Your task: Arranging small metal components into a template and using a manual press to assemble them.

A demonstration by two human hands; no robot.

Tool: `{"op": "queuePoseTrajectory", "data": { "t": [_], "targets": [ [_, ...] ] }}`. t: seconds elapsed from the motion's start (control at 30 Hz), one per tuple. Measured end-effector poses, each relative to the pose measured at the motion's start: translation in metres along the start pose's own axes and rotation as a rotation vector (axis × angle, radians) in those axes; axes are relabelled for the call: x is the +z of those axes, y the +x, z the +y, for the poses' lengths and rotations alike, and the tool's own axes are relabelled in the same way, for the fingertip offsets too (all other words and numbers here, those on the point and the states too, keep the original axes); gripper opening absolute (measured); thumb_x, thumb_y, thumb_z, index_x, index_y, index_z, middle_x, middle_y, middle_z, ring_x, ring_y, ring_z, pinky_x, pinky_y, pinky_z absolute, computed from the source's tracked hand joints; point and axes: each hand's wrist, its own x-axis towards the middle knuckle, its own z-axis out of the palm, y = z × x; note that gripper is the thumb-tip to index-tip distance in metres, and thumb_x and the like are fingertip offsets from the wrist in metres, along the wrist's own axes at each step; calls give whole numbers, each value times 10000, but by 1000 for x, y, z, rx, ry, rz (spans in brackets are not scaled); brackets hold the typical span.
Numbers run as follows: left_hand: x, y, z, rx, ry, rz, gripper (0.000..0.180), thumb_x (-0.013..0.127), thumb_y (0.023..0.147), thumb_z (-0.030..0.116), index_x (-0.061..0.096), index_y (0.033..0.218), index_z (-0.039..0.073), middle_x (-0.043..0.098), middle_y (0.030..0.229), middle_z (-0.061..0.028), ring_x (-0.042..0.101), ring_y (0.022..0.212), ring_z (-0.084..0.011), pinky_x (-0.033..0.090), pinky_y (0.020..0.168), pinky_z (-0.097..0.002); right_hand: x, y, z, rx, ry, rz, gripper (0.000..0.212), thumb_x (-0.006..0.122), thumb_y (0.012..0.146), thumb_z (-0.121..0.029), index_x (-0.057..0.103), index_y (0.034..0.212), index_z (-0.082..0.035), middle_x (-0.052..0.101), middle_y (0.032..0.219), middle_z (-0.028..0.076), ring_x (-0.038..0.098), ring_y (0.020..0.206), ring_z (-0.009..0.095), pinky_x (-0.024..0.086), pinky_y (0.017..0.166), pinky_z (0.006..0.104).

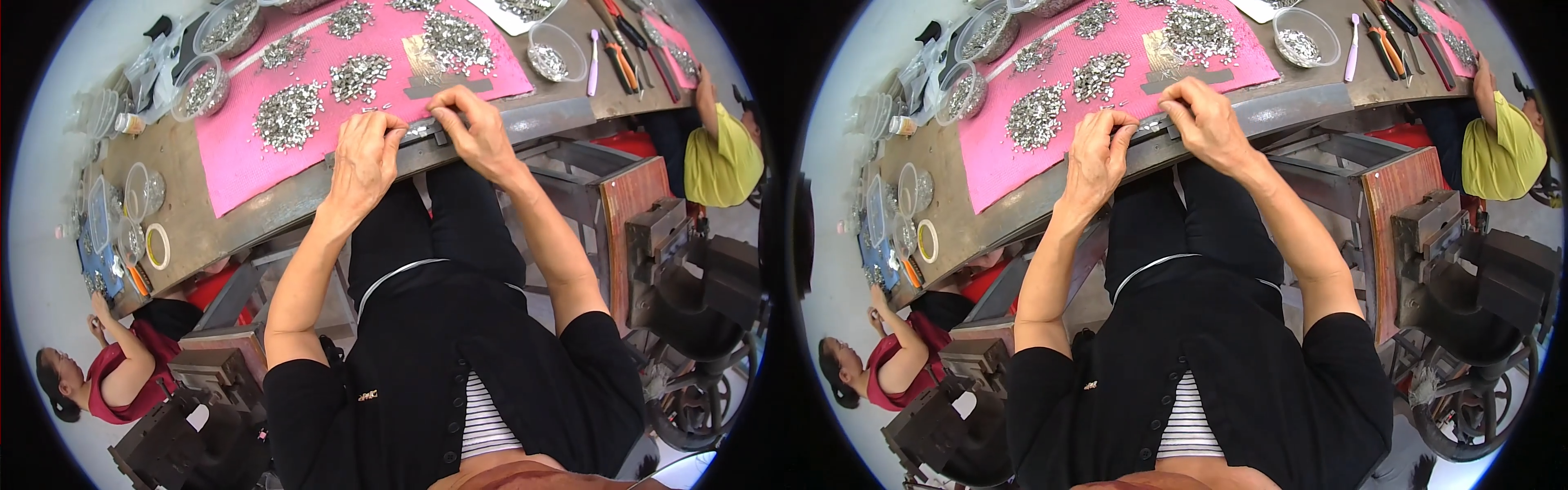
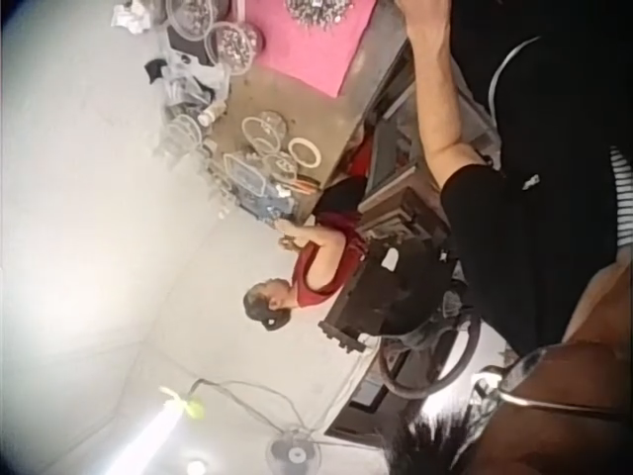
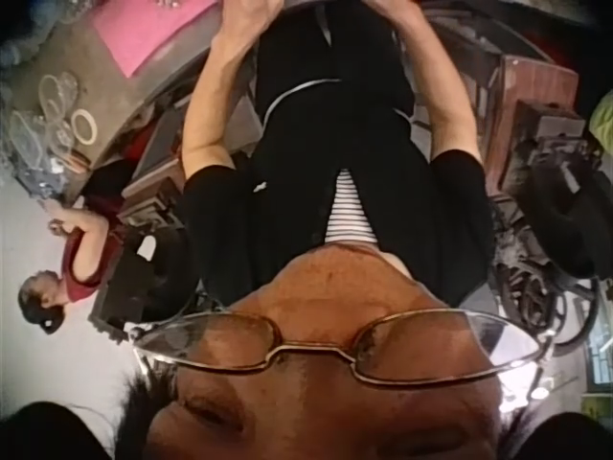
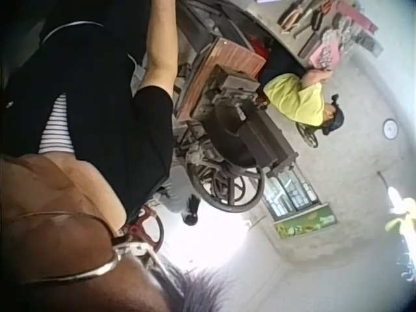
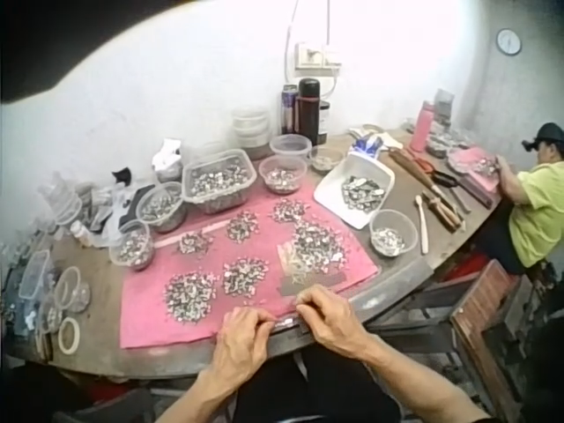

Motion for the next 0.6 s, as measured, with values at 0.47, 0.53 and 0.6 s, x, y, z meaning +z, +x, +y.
{"op": "queuePoseTrajectory", "data": {
  "t": [0.47, 0.53, 0.6],
  "targets": [
    [9, -9, 10, 33, 80, 127, 232, 728, 821, 45, 656, 1042, 35, 671, 930, -119, 622, 908, -318, 461, 904, -454, 23, -15, 0, -73, 42, 15, 84, 669, 918, -52, 616, 965, -5, 646, 929, 110, 617, 902, 303, 486, 832, 400],
    [8, -11, 10, 15, 66, 135, 243, 730, 829, 46, 663, 1061, 26, 679, 964, -123, 627, 922, -320, 465, 920, -450, 24, -14, 0, -121, 3, 19, 83, 672, 907, -42, 615, 956, -7, 639, 917, 114, 610, 884, 305, 480, 818, 403],
    [8, -13, 9, 36, 81, 141, 275, 727, 834, 46, 655, 1098, 25, 672, 961, -126, 626, 933, -323, 447, 1003, -484, 25, -13, 2, -149, -25, 24, 85, 675, 899, -39, 616, 955, -13, 635, 910, 112, 607, 876, 305, 473, 812, 402]
  ]
}}
